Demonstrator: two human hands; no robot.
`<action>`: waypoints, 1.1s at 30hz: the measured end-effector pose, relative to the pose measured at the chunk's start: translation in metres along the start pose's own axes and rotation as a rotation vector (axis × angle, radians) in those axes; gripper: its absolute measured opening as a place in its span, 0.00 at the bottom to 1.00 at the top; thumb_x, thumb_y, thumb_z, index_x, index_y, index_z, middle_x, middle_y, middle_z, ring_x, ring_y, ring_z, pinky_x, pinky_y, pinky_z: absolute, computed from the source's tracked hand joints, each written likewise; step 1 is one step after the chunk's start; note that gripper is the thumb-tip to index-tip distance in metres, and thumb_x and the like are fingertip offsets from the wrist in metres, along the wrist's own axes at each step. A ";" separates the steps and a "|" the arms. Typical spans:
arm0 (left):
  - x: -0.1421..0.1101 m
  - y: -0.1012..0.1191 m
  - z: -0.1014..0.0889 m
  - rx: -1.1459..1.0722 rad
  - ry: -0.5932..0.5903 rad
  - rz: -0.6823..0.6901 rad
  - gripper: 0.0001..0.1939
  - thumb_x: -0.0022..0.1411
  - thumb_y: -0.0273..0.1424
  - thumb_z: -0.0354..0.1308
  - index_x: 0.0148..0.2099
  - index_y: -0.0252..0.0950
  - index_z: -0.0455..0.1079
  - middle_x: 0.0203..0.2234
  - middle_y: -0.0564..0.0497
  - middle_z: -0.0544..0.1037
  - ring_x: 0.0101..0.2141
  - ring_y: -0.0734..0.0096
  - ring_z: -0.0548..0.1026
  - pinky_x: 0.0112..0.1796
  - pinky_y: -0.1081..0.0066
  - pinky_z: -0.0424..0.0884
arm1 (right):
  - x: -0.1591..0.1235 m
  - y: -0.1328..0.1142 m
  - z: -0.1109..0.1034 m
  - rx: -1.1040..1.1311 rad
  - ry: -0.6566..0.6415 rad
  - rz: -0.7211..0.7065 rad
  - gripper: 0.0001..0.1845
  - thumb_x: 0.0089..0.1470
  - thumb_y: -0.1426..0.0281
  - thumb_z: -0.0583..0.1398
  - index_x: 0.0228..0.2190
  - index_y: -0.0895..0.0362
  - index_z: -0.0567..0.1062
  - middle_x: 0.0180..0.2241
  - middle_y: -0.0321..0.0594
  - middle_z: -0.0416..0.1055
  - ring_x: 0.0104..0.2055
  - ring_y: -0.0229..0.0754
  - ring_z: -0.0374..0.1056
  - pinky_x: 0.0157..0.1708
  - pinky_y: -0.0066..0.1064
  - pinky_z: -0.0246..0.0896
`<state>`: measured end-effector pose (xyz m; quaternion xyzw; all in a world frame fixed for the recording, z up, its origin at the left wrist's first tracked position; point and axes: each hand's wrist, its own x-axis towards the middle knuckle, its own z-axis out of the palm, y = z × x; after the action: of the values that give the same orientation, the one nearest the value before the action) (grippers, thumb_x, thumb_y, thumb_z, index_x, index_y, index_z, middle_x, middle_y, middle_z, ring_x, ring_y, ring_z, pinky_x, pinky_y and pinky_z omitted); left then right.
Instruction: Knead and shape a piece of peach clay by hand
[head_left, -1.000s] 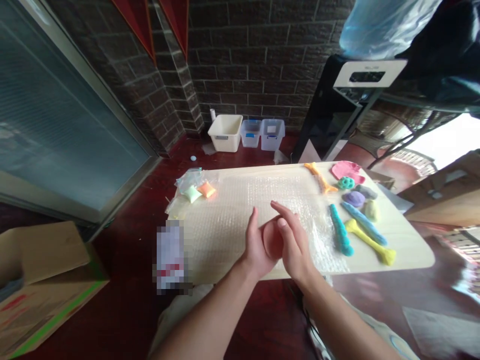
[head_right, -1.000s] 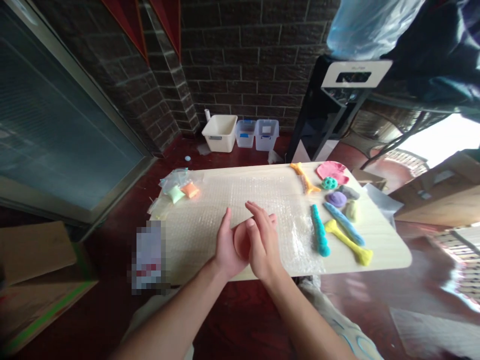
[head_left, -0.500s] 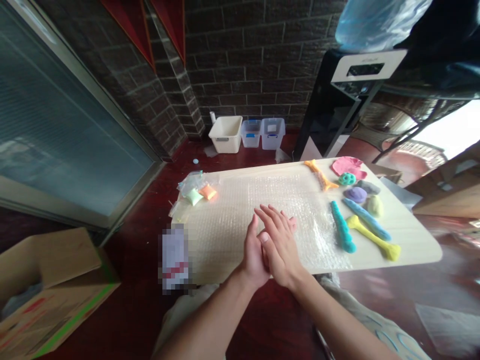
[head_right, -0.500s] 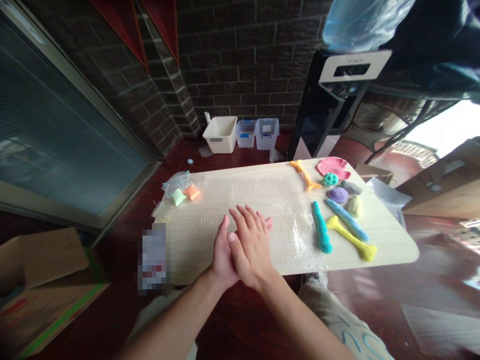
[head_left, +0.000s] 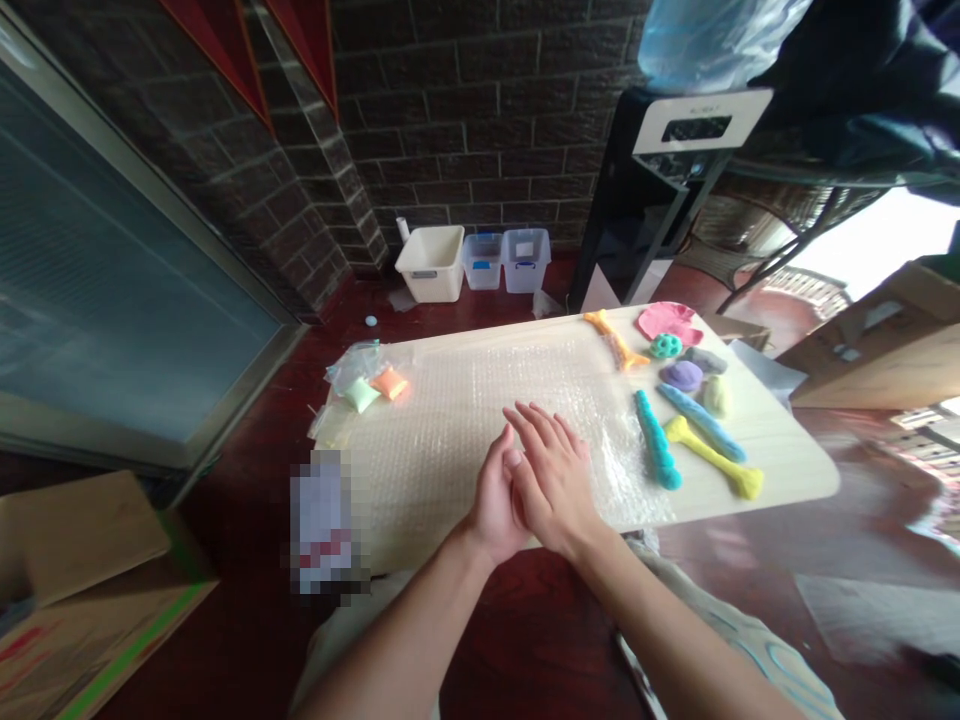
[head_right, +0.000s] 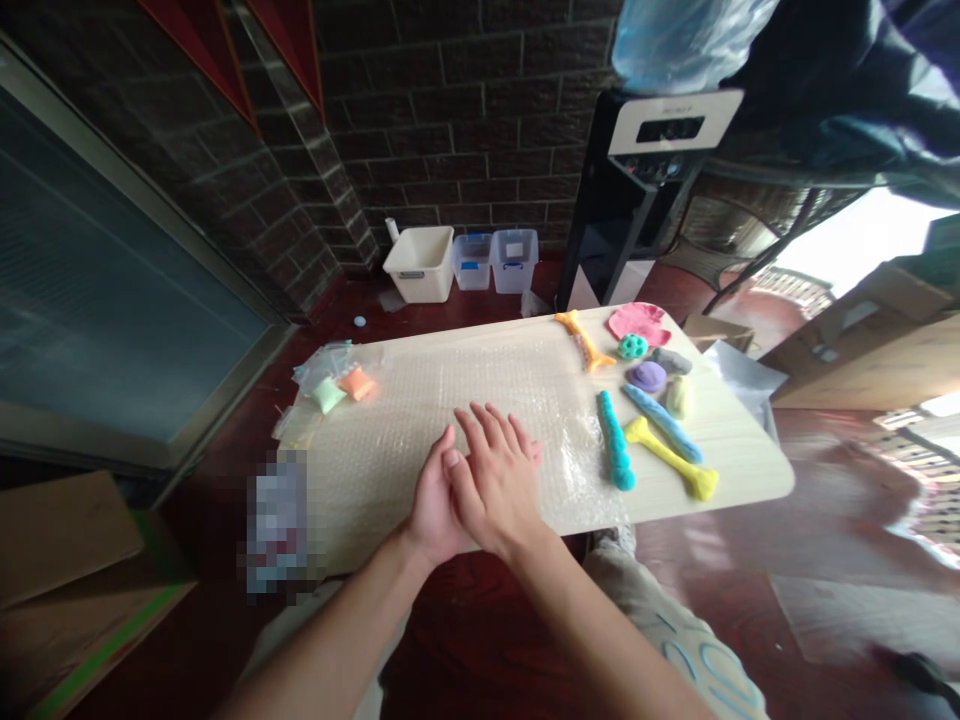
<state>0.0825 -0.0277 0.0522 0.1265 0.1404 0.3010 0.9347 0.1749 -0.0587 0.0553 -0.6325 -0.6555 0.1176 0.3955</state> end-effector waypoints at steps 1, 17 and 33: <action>-0.001 -0.002 0.001 -0.004 0.004 0.023 0.33 0.70 0.54 0.51 0.63 0.36 0.72 0.60 0.40 0.77 0.69 0.46 0.65 0.67 0.49 0.59 | -0.001 -0.001 0.002 -0.040 -0.016 -0.008 0.28 0.72 0.58 0.48 0.65 0.54 0.69 0.67 0.50 0.67 0.72 0.59 0.58 0.71 0.59 0.46; -0.006 0.015 0.004 -0.111 0.148 0.060 0.39 0.66 0.57 0.50 0.61 0.28 0.73 0.61 0.34 0.75 0.71 0.40 0.59 0.68 0.49 0.58 | 0.000 -0.013 0.013 0.145 0.133 -0.043 0.29 0.71 0.57 0.49 0.65 0.57 0.66 0.67 0.54 0.65 0.69 0.60 0.61 0.67 0.60 0.54; -0.025 0.006 0.004 -0.014 0.147 0.099 0.44 0.63 0.64 0.51 0.68 0.38 0.70 0.67 0.38 0.70 0.72 0.39 0.56 0.66 0.44 0.61 | -0.011 -0.031 0.016 0.082 -0.009 -0.094 0.34 0.70 0.50 0.45 0.65 0.56 0.68 0.68 0.50 0.65 0.73 0.59 0.55 0.73 0.60 0.40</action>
<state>0.0610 -0.0386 0.0620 0.1045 0.2002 0.3561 0.9067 0.1400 -0.0689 0.0611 -0.5839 -0.6808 0.1284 0.4233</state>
